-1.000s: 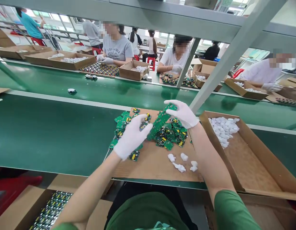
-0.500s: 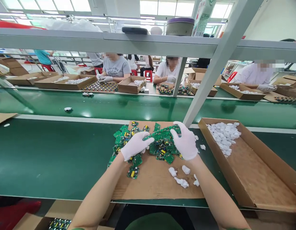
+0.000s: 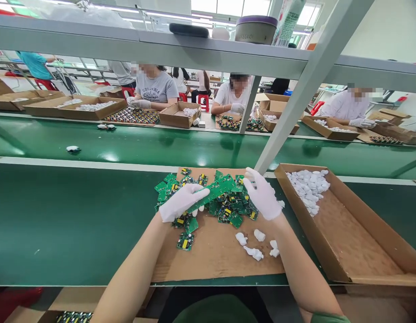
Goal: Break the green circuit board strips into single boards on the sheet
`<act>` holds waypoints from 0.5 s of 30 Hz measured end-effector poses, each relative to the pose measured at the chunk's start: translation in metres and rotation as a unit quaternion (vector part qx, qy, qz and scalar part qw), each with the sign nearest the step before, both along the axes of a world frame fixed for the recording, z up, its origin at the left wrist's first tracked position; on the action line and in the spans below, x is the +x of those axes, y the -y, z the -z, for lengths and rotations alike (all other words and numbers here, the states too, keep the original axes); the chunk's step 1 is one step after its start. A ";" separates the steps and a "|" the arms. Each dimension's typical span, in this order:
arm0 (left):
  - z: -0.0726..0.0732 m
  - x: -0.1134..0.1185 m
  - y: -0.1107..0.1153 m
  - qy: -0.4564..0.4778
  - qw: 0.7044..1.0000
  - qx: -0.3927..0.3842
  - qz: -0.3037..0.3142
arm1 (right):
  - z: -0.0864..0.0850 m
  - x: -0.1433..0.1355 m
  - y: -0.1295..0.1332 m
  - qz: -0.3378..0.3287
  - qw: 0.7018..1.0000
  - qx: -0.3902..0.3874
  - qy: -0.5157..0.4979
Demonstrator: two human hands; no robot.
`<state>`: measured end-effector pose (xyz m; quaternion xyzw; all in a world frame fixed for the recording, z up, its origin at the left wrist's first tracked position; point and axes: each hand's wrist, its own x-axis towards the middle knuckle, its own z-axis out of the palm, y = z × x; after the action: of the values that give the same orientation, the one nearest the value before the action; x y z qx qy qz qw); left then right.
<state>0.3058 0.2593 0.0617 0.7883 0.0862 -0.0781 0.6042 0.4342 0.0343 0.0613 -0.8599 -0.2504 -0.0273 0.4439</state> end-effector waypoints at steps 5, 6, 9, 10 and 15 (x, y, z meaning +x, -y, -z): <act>0.001 -0.001 0.004 0.012 1.000 0.013 0.007 | -0.009 -0.012 -0.018 -0.194 0.969 0.036 -0.151; 0.001 -0.001 0.004 0.017 1.000 0.022 -0.004 | -0.011 -0.015 -0.025 -0.205 0.968 0.010 -0.146; 0.000 -0.001 0.001 0.041 0.996 0.053 -0.059 | -0.014 -0.023 -0.046 -0.137 0.988 -0.067 0.000; -0.001 -0.002 0.000 0.050 0.994 0.061 -0.079 | -0.014 -0.024 -0.053 -0.107 0.989 -0.082 0.058; -0.010 -0.009 -0.008 0.065 0.988 0.049 -0.130 | -0.009 -0.021 -0.078 -0.055 0.981 -0.106 0.152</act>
<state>0.2969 0.2675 0.0715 0.8022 0.1519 0.0571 0.5745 0.4132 0.1120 0.0700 -0.8727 -0.3636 -0.1064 0.3079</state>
